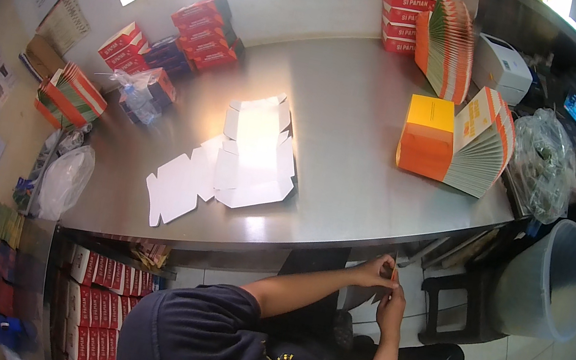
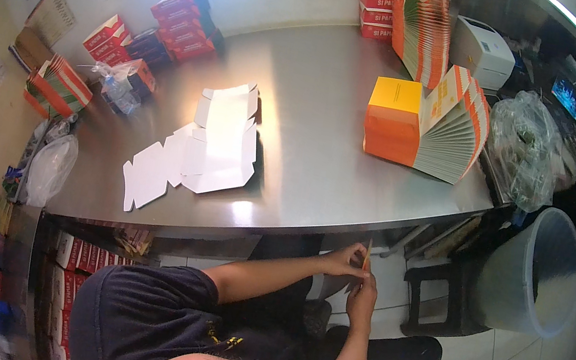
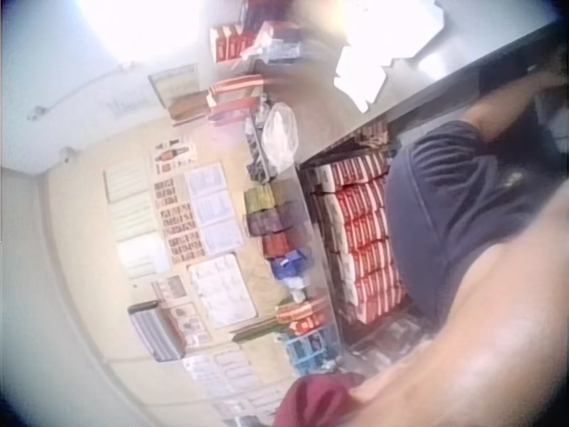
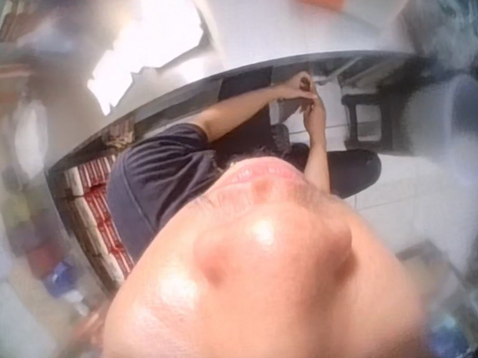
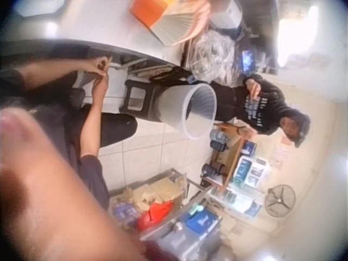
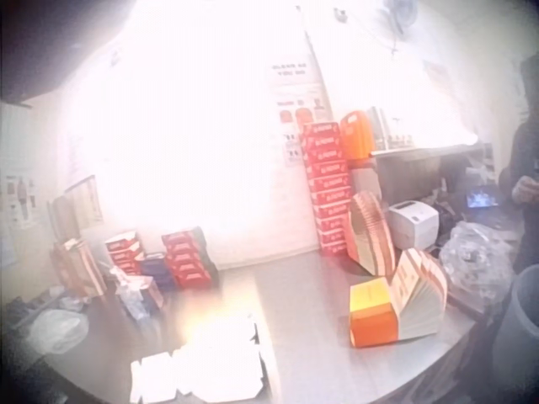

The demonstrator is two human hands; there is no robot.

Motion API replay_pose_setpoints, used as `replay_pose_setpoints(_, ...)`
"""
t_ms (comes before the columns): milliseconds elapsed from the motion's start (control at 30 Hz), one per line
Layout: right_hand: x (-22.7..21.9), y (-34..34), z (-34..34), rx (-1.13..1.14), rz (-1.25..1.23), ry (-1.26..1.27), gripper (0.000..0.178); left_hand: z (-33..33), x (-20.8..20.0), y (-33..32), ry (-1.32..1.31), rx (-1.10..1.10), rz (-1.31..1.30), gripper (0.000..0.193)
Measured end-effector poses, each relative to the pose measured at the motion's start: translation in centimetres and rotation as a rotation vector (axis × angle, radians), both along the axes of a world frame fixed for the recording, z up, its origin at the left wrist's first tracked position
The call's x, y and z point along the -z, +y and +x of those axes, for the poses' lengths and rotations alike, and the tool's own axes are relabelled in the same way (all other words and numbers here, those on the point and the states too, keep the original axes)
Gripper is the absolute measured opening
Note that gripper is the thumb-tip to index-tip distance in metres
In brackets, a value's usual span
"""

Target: The person folds flat cardboard pieces into small rectangular boxes, applies adhesive tabs, and stacks the finished boxes on the table. The person handles the boxes one at a time, folding edges and pressing tabs to secure the shape.

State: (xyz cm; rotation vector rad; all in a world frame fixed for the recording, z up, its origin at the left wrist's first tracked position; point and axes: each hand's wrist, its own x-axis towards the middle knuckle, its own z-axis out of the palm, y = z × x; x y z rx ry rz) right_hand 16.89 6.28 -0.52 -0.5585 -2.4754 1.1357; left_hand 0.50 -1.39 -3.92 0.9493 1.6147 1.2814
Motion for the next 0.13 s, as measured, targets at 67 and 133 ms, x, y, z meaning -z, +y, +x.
replay_pose_setpoints(67, -1.5, -0.4, 0.0, 0.059, -0.184, -0.035, 0.061, -0.1, 0.5, 0.2, -0.092, 0.007, -0.007, 0.069)
replay_pose_setpoints(133, 0.1, 0.5, 0.0, 0.056, -0.23, -0.039, 0.066, -0.4, 1.1, 0.7, -0.29, 0.015, -0.046, 0.065)
